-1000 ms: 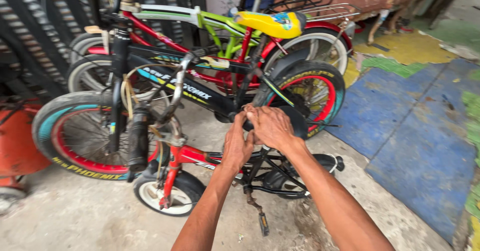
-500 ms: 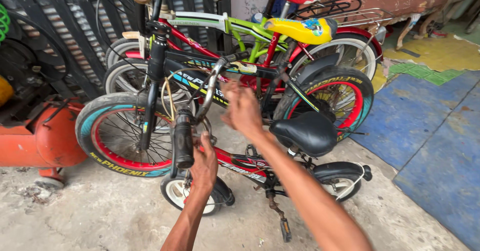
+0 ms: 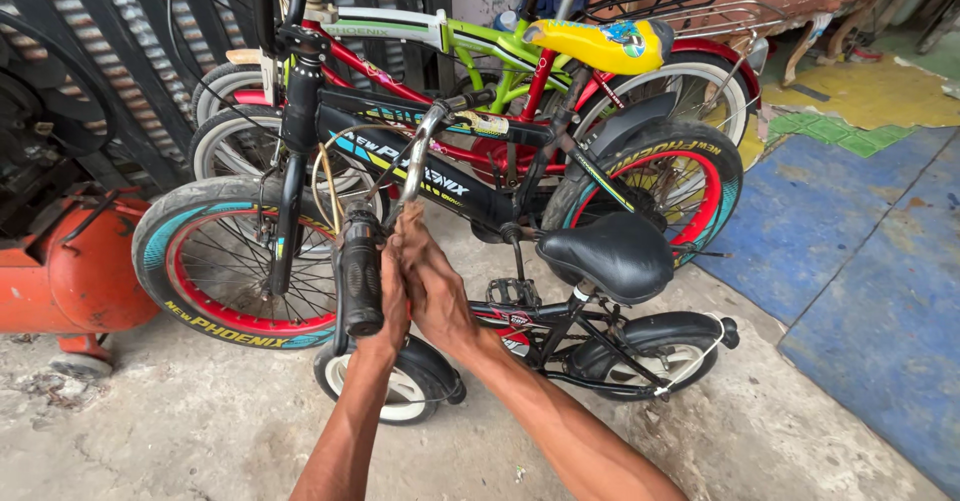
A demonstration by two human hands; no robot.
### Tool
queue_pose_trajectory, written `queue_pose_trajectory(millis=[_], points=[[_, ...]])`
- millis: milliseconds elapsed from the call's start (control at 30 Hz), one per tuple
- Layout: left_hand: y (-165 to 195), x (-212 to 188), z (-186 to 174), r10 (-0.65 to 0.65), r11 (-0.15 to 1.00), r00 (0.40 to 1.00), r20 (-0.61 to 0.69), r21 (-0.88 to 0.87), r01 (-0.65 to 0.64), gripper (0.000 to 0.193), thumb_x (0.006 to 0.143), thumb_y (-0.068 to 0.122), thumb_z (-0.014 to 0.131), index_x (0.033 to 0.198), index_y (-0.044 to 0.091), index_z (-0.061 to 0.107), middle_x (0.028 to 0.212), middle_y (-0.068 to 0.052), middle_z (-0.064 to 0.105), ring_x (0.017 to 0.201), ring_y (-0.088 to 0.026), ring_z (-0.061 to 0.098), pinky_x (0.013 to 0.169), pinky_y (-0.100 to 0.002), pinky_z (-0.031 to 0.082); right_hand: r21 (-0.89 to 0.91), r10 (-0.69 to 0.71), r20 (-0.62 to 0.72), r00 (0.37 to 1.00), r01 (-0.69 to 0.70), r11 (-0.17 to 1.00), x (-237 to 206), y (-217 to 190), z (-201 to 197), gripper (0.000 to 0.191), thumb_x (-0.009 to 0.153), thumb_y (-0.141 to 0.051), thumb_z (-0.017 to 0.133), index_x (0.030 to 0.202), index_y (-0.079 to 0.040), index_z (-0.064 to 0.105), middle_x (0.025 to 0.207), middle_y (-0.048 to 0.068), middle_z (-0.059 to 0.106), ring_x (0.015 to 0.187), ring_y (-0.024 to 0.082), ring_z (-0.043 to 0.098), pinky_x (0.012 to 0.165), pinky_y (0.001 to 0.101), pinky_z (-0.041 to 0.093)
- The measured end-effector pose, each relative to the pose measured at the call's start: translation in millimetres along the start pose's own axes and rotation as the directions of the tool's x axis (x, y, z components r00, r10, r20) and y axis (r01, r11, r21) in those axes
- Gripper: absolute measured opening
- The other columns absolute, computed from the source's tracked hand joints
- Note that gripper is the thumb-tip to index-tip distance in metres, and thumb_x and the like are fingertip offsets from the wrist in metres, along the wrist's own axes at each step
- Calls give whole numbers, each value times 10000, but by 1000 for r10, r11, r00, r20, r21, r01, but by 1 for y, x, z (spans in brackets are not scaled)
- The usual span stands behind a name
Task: The person uses a hammer to tap a bicycle frame, then wipes a green bicycle with a cloth. They proceed to adjust the handlebars and seat of a small red bicycle, moving it to a different spot. Finally, they inspect the handlebars and frame of another bicycle.
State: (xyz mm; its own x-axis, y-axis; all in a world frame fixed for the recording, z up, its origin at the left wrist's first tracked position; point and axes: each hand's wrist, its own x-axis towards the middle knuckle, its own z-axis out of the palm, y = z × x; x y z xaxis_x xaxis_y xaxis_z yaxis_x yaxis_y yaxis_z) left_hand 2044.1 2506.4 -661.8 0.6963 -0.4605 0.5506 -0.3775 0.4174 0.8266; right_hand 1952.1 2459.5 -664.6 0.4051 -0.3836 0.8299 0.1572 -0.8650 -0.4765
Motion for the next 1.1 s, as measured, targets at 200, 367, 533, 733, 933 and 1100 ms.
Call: queue_pose_trajectory(millis=[200,367,533,733,933,1100], points=[[-9,-4,-11,-68,989,990,121,137,51,262,1036,193,548,1154,2,683,1002,-113,743,891,-199,705,790,-366,561,-91,-95,91,991,104,990,-16,-2,-26,560,798,181,493,1338,45,557,1499,274,519,1377,435,541,1113,458,516],[-3,-4,-13,-77,948,996,53,313,57,257,1041,208,564,1125,4,695,961,-128,742,874,-230,697,798,-403,545,60,403,-48,914,-400,914,1,24,-30,321,1006,65,458,1290,8,596,1295,169,667,1132,311,725,936,361,594],[5,-6,-11,100,938,995,22,330,-101,265,1027,154,573,1194,-39,640,989,-159,673,862,-248,627,732,-421,514,-22,309,-64,949,-311,950,59,39,-20,313,970,89,456,1196,-7,650,1287,172,687,1156,303,707,958,389,589],[-7,-1,-29,85,888,988,126,440,-132,185,903,135,639,1044,43,716,744,-92,680,617,-188,651,549,-373,523,-42,89,105,991,-85,996,88,-15,-23,449,893,109,472,1281,-18,660,1459,267,564,1287,420,576,1002,439,543],[42,20,-38,-296,882,920,256,442,161,411,909,148,680,1307,63,620,866,-85,746,740,-115,684,687,-296,543,129,611,229,758,-646,753,92,-72,-39,227,1012,-67,524,1186,2,652,1209,154,701,997,281,729,828,372,583],[115,41,-35,-670,720,722,174,392,573,703,897,193,586,1581,200,422,881,-91,732,708,-125,623,671,-316,550,195,754,380,536,-843,502,68,-85,-59,253,1000,-133,568,1170,20,675,957,137,731,890,186,660,821,342,546]])
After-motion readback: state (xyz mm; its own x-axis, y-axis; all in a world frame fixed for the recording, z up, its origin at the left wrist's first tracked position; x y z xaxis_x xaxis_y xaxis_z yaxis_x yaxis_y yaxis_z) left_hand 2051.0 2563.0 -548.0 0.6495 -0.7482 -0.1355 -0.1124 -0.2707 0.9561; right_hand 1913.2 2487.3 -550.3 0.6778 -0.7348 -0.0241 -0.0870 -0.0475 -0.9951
